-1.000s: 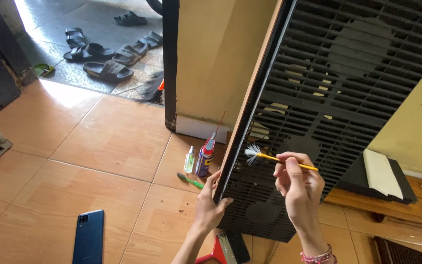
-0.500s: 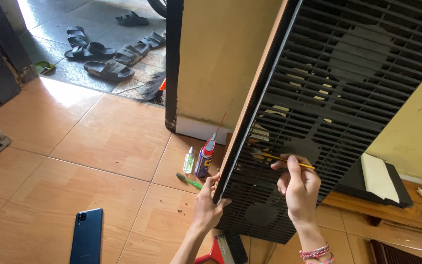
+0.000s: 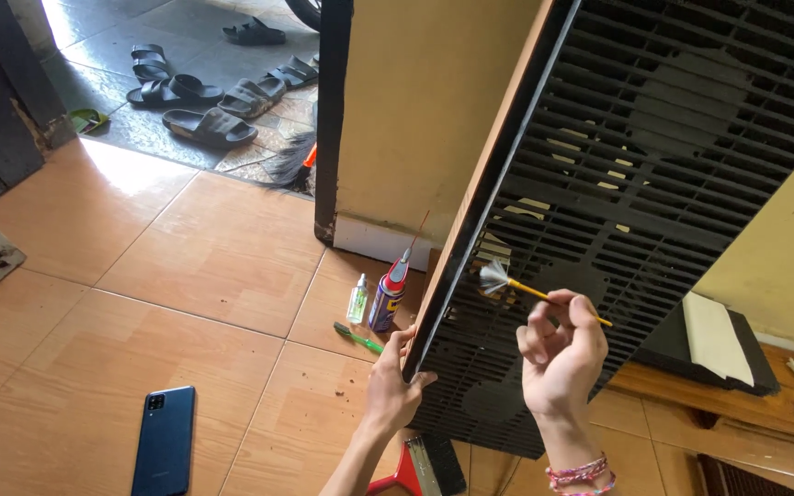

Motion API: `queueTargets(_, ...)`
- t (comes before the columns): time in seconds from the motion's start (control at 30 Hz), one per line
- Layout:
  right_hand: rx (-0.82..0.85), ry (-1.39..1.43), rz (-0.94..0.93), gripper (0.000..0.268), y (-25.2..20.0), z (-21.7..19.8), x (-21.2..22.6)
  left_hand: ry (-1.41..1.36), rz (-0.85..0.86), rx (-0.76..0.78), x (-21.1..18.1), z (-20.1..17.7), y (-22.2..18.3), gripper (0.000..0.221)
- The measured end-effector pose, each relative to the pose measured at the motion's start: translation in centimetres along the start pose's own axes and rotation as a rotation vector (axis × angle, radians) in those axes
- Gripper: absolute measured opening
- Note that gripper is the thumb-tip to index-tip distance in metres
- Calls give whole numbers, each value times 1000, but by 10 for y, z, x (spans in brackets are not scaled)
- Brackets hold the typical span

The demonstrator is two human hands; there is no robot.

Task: Cleaning dust from the internal grill of an electronic device using a small brush

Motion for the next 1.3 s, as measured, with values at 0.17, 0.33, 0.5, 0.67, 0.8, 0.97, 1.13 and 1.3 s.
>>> queueTargets(0.17, -31, -232, -129, 29, -9, 3, 8, 21, 11, -20, 2, 3, -1, 71)
queueTargets(0.33, 5, -610, -307, 27, -24, 26, 27, 2, -15, -21, -5, -2, -4, 70)
queueTargets(0.5, 73, -892, -461, 27, -29, 37, 27, 22, 2, -22, -2, -1, -3, 69)
queueTargets(0.67, 4, -921, -397, 29, -24, 38, 30, 16, -11, -19, -2, -2, -4, 67)
queueTargets(0.8, -16, -1039, -429, 38, -18, 40, 33, 0, -26, -29, -8, -5, -4, 67)
queueTargets(0.97, 72, -1261, -534, 28, -7, 55, 31, 10, -26, -21, -6, -1, -3, 66)
queueTargets(1.13, 44, -953, -36, 28, -5, 61, 18, 23, -27, -16, -6, 2, -3, 66)
queueTargets(1.3, 12, -37, 51, 28, 10, 1, 0, 19, 0, -17, 2, 3, 0, 68)
Point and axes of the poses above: each hand's wrist, its own y-axis towards the middle knuckle, its own z-axis out of the palm, x = y × z, the point moved 6 cm from there along y, towards the middle knuckle, and after that the axes turned 10 degrees about z, right-handed, at the moved point
